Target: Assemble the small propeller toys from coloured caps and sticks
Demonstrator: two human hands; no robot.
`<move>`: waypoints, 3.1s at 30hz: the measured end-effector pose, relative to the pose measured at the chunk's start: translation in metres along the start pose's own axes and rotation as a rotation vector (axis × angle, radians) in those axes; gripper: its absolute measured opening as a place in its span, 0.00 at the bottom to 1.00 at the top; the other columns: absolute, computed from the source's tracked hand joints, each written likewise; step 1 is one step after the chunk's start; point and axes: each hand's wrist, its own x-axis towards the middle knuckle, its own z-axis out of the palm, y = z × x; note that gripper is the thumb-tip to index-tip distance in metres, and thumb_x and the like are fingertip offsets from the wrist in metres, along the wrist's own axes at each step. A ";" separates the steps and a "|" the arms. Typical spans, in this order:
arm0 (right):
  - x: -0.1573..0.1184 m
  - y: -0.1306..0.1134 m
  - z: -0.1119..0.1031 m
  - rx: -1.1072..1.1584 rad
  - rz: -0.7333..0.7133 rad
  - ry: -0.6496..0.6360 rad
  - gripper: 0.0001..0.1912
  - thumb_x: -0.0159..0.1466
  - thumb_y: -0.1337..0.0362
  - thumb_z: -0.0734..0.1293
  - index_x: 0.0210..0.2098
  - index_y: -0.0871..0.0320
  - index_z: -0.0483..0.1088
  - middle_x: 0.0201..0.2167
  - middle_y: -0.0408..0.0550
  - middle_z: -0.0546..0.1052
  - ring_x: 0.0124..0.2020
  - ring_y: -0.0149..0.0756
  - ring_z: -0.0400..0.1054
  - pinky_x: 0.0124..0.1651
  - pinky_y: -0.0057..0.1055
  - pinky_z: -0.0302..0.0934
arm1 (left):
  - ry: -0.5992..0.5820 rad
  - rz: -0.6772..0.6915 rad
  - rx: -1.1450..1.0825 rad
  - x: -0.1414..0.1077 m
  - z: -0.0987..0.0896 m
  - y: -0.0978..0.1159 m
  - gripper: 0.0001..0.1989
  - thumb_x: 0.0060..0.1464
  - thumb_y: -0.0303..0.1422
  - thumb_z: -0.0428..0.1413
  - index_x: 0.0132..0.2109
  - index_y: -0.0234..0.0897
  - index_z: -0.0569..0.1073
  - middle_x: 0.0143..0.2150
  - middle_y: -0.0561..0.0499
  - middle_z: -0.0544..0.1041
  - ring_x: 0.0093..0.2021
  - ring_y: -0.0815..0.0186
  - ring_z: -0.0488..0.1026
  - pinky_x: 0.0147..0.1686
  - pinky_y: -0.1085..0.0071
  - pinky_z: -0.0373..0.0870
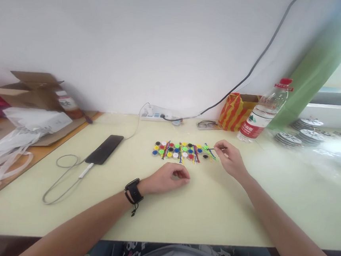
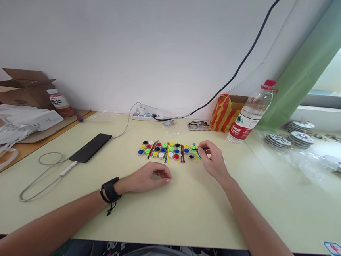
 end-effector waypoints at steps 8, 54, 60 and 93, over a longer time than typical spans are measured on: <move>-0.001 0.002 -0.007 0.016 0.066 -0.109 0.07 0.62 0.64 0.61 0.28 0.54 0.67 0.23 0.42 0.70 0.27 0.36 0.63 0.32 0.33 0.57 | 0.000 -0.005 -0.003 0.000 0.000 0.000 0.09 0.61 0.38 0.60 0.41 0.37 0.80 0.41 0.47 0.81 0.41 0.64 0.76 0.45 0.68 0.73; 0.002 -0.009 -0.014 0.451 0.290 -0.395 0.07 0.59 0.63 0.64 0.25 0.57 0.69 0.26 0.44 0.68 0.27 0.33 0.59 0.32 0.34 0.54 | 0.035 -0.004 0.017 -0.001 0.002 -0.003 0.09 0.62 0.39 0.60 0.45 0.38 0.77 0.42 0.49 0.79 0.41 0.65 0.74 0.43 0.68 0.72; 0.001 -0.012 -0.012 0.402 0.323 -0.336 0.06 0.60 0.62 0.66 0.29 0.57 0.71 0.26 0.43 0.68 0.28 0.32 0.60 0.33 0.33 0.55 | 0.092 0.031 0.089 -0.006 0.004 0.003 0.32 0.54 0.46 0.67 0.62 0.44 0.69 0.56 0.45 0.74 0.45 0.61 0.73 0.44 0.64 0.72; -0.011 -0.026 -0.007 0.653 0.435 -0.761 0.17 0.65 0.50 0.72 0.43 0.57 0.76 0.34 0.48 0.75 0.36 0.36 0.69 0.40 0.34 0.67 | 0.013 0.108 0.107 -0.004 0.009 0.006 0.10 0.65 0.39 0.58 0.42 0.38 0.78 0.35 0.50 0.76 0.31 0.69 0.68 0.33 0.72 0.66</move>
